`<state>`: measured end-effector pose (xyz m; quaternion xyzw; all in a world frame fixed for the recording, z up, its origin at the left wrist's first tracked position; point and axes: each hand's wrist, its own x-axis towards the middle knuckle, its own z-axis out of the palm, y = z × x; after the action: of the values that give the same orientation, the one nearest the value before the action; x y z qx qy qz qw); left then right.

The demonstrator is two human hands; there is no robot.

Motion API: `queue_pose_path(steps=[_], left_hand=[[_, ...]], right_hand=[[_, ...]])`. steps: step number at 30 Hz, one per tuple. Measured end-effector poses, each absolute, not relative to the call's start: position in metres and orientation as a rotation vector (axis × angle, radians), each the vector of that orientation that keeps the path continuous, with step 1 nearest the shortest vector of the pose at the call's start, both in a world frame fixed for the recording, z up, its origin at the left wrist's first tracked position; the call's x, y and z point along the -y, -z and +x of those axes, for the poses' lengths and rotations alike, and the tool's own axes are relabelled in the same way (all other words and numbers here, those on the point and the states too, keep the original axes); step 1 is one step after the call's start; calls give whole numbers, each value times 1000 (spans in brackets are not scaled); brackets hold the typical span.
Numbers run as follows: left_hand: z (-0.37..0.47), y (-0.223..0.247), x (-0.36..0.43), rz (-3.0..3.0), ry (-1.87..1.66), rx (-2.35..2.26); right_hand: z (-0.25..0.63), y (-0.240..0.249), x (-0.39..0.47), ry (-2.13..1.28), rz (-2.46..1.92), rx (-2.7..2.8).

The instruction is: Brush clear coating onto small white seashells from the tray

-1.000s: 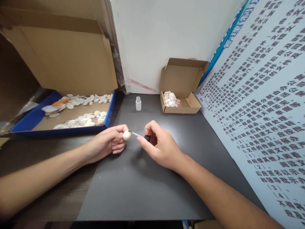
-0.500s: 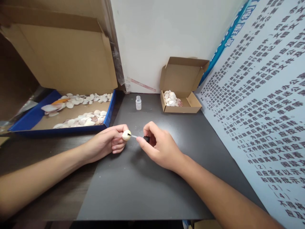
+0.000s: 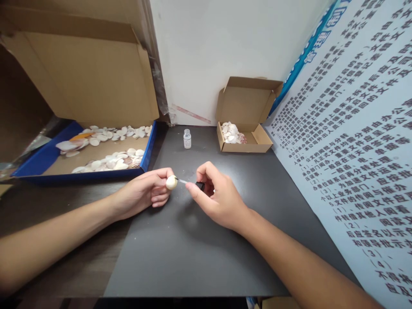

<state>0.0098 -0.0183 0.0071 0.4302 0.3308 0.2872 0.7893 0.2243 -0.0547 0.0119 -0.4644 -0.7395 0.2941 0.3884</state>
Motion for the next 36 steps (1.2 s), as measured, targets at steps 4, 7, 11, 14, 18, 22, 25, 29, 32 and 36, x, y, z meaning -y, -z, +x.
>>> queue_pose_path(steps=[4, 7, 11, 14, 18, 22, 25, 29, 32, 36], left_hand=[[10, -7, 18, 928, -613, -713], [10, -7, 18, 931, -613, -714], [9, -7, 18, 934, -612, -709], [9, -8, 19, 936, -607, -708], [10, -8, 19, 936, -608, -707], [10, -7, 18, 931, -611, -712], [10, -7, 18, 935, -609, -708], [10, -7, 18, 934, -605, -702], [10, -7, 18, 936, -602, -704], [10, -6, 18, 941, -601, -700]], right_hand=[[224, -13, 55, -760, -1184, 1934], [224, -13, 54, -718, -1268, 1941], [224, -12, 55, -799, -1133, 1898], [224, -12, 55, -782, -1179, 1926], [224, -13, 55, -740, -1254, 1922], [223, -12, 55, -817, -1112, 1870], [223, -12, 54, -756, -1182, 1900], [223, -11, 54, -773, -1192, 1886], [223, -11, 55, -839, -1109, 1894], [223, -12, 54, -718, -1185, 1931]])
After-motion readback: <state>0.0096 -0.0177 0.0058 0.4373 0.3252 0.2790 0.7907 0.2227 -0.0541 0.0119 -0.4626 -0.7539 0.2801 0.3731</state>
